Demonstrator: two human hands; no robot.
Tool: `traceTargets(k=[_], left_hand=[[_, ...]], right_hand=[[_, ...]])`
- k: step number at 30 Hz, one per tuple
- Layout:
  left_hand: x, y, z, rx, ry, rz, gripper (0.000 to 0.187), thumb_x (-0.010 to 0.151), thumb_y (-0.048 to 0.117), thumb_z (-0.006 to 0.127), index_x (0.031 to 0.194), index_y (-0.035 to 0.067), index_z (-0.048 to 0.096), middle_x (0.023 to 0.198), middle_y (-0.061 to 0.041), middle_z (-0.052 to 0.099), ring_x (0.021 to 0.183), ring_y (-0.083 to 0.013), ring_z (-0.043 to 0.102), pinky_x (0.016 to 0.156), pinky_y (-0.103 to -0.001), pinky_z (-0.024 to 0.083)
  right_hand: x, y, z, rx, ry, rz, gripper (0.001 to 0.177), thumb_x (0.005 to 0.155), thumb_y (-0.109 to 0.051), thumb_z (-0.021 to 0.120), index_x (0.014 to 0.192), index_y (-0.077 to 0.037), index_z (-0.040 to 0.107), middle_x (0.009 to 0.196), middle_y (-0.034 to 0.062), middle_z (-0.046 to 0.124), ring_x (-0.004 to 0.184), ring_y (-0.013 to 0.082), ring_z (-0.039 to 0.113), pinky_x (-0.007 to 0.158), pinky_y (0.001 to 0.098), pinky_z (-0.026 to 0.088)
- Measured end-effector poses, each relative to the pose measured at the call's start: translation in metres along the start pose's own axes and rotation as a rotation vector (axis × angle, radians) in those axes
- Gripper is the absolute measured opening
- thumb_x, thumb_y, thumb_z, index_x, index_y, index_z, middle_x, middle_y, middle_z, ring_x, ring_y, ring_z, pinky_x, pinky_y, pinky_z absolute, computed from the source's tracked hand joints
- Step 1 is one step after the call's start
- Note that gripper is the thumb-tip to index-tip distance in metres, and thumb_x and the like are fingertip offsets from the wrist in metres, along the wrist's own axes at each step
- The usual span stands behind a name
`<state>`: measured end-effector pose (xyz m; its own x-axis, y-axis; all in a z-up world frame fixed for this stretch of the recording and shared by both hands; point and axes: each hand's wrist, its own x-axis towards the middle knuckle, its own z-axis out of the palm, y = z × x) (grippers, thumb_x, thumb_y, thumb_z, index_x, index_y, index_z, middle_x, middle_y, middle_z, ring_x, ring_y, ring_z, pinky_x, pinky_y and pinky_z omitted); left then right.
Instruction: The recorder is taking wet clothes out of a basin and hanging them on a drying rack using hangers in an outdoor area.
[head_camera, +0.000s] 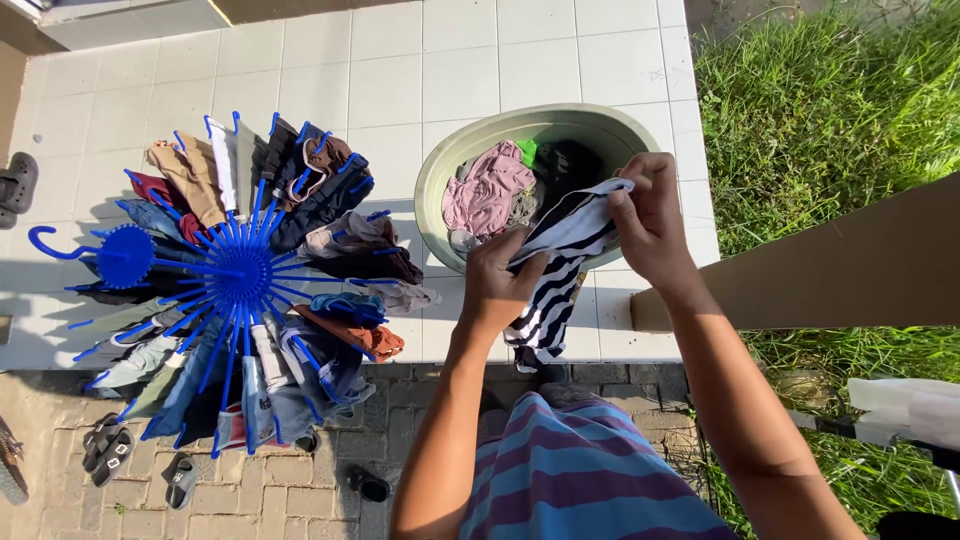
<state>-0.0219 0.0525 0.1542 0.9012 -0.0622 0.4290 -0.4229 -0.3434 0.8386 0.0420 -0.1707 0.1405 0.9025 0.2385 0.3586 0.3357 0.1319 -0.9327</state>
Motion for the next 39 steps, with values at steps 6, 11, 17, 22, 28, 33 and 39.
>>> traceTargets(k=[6, 11, 17, 22, 28, 33, 39], left_hand=[[-0.014, 0.018, -0.029, -0.22, 0.017, -0.045, 0.023, 0.105, 0.009, 0.065, 0.125, -0.001, 0.064, 0.101, -0.01, 0.076, 0.089, -0.0155, 0.07, 0.082, -0.031, 0.055], [-0.033, 0.016, -0.06, -0.631, 0.08, -0.23, 0.032, 0.108, 0.011, 0.055, 0.138, 0.0, 0.057, 0.116, -0.006, 0.07, 0.104, -0.0112, 0.062, 0.094, -0.028, 0.05], [-0.073, -0.034, -0.112, -0.706, 0.306, -0.27, 0.024, 0.101, 0.006, 0.049, 0.118, -0.002, 0.063, 0.11, -0.004, 0.067, 0.103, -0.0113, 0.06, 0.096, -0.025, 0.046], [-0.093, -0.051, -0.14, -0.527, 0.533, -0.307, 0.008, 0.097, -0.002, 0.063, 0.105, -0.001, 0.064, 0.098, 0.0, 0.061, 0.09, -0.0075, 0.053, 0.083, -0.022, 0.043], [-0.118, -0.095, -0.141, -0.168, 0.746, -0.328, 0.013, 0.096, -0.005, 0.07, 0.103, 0.001, 0.061, 0.092, -0.001, 0.058, 0.082, -0.0098, 0.049, 0.074, -0.026, 0.043], [-0.089, -0.001, -0.1, -0.106, 0.055, 0.013, 0.049, 0.088, 0.0, 0.068, 0.136, 0.004, 0.057, 0.135, -0.014, 0.059, 0.125, -0.0257, 0.059, 0.107, -0.034, 0.049], [-0.08, 0.033, -0.033, -0.377, -0.439, 0.011, 0.076, 0.087, 0.015, 0.077, 0.153, 0.002, 0.042, 0.14, -0.019, 0.061, 0.13, -0.0286, 0.061, 0.108, -0.035, 0.048]], right_hand=[[-0.021, -0.034, 0.049, -0.095, -0.259, 0.125, 0.075, 0.082, -0.006, 0.082, 0.145, -0.003, 0.04, 0.115, 0.0108, 0.067, 0.105, 0.0151, 0.064, 0.089, 0.0304, 0.054], [-0.043, 0.008, 0.073, -0.244, -0.33, 0.149, 0.039, 0.095, -0.008, 0.073, 0.131, 0.0, 0.063, 0.123, 0.0099, 0.069, 0.108, 0.0151, 0.063, 0.094, 0.0304, 0.051], [-0.058, 0.057, 0.065, -0.06, -0.229, 0.318, 0.018, 0.108, -0.011, 0.056, 0.115, 0.001, 0.067, 0.102, 0.0008, 0.068, 0.091, 0.0067, 0.058, 0.079, 0.0258, 0.048], [-0.062, 0.047, 0.054, 0.038, -0.207, 0.513, 0.017, 0.108, -0.013, 0.056, 0.101, -0.002, 0.067, 0.085, -0.0056, 0.065, 0.079, 0.0018, 0.054, 0.07, 0.0215, 0.045], [-0.069, 0.005, 0.067, 0.23, -0.127, 0.589, 0.017, 0.102, -0.018, 0.062, 0.107, -0.002, 0.066, 0.093, -0.0033, 0.068, 0.085, 0.0046, 0.061, 0.077, 0.0225, 0.049], [-0.067, -0.026, 0.079, -0.089, -0.337, 0.686, 0.035, 0.1, -0.021, 0.065, 0.124, 0.004, 0.069, 0.099, 0.0042, 0.074, 0.088, 0.0092, 0.064, 0.079, 0.028, 0.053], [-0.088, -0.079, 0.06, -0.129, -0.504, 0.534, 0.04, 0.102, -0.026, 0.059, 0.128, 0.004, 0.065, 0.113, 0.005, 0.074, 0.102, 0.0091, 0.063, 0.091, 0.0301, 0.053]])
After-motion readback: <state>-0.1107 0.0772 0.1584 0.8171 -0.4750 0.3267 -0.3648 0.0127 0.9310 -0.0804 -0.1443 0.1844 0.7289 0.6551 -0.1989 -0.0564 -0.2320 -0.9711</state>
